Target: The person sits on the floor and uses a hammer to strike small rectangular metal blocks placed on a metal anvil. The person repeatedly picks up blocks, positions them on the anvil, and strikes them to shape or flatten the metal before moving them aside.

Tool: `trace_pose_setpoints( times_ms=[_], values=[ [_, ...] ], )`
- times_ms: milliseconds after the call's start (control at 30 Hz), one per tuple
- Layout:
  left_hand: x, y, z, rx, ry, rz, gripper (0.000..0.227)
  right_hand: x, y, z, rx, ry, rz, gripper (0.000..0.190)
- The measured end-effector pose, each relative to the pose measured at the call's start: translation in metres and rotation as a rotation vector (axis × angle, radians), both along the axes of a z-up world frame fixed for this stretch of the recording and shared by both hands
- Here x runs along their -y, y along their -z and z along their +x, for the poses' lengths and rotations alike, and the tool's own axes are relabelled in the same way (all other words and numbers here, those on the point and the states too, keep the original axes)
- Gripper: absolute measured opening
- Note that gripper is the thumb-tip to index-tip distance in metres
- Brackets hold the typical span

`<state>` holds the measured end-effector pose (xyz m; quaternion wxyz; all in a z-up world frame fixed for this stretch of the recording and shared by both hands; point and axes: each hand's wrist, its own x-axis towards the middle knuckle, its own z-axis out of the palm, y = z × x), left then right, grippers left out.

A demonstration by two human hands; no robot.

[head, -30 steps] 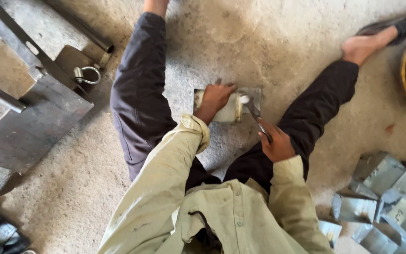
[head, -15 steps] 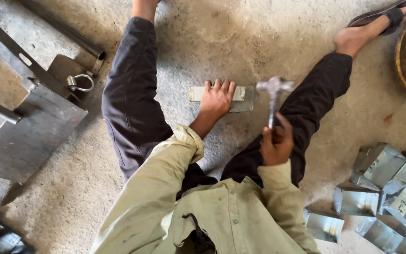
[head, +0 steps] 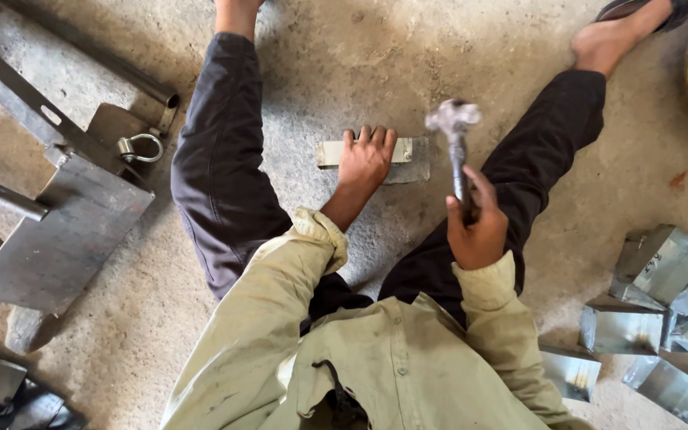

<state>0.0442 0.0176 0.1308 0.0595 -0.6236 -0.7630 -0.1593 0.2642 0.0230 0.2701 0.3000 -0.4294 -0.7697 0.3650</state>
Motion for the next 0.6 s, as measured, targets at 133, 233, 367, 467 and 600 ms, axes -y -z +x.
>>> trace_pose_setpoints(
  times_ms=[133, 233, 367, 467, 600],
  values=[
    [0.000, 0.000, 0.000, 0.000, 0.006, 0.000, 0.019, 0.010, -0.004, -0.001, -0.044, 0.011, 0.065, 0.042],
    [-0.001, -0.001, 0.000, -0.015, 0.005, -0.012, 0.018, 0.008, 0.004, -0.007, 0.057, -0.065, 0.122, 0.041],
    [-0.006, -0.003, -0.001, -0.042, -0.025, 0.004, 0.018, 0.000, 0.015, -0.008, 0.079, 0.014, 0.019, 0.042],
    [0.001, 0.000, 0.005, -0.024, -0.032, 0.000, 0.016, 0.008, 0.017, 0.002, 0.044, 0.044, 0.040, 0.041],
    [-0.003, 0.002, 0.006, -0.018, -0.036, 0.000, 0.016, 0.011, 0.017, 0.006, 0.090, -0.128, 0.090, 0.038]
  ],
)
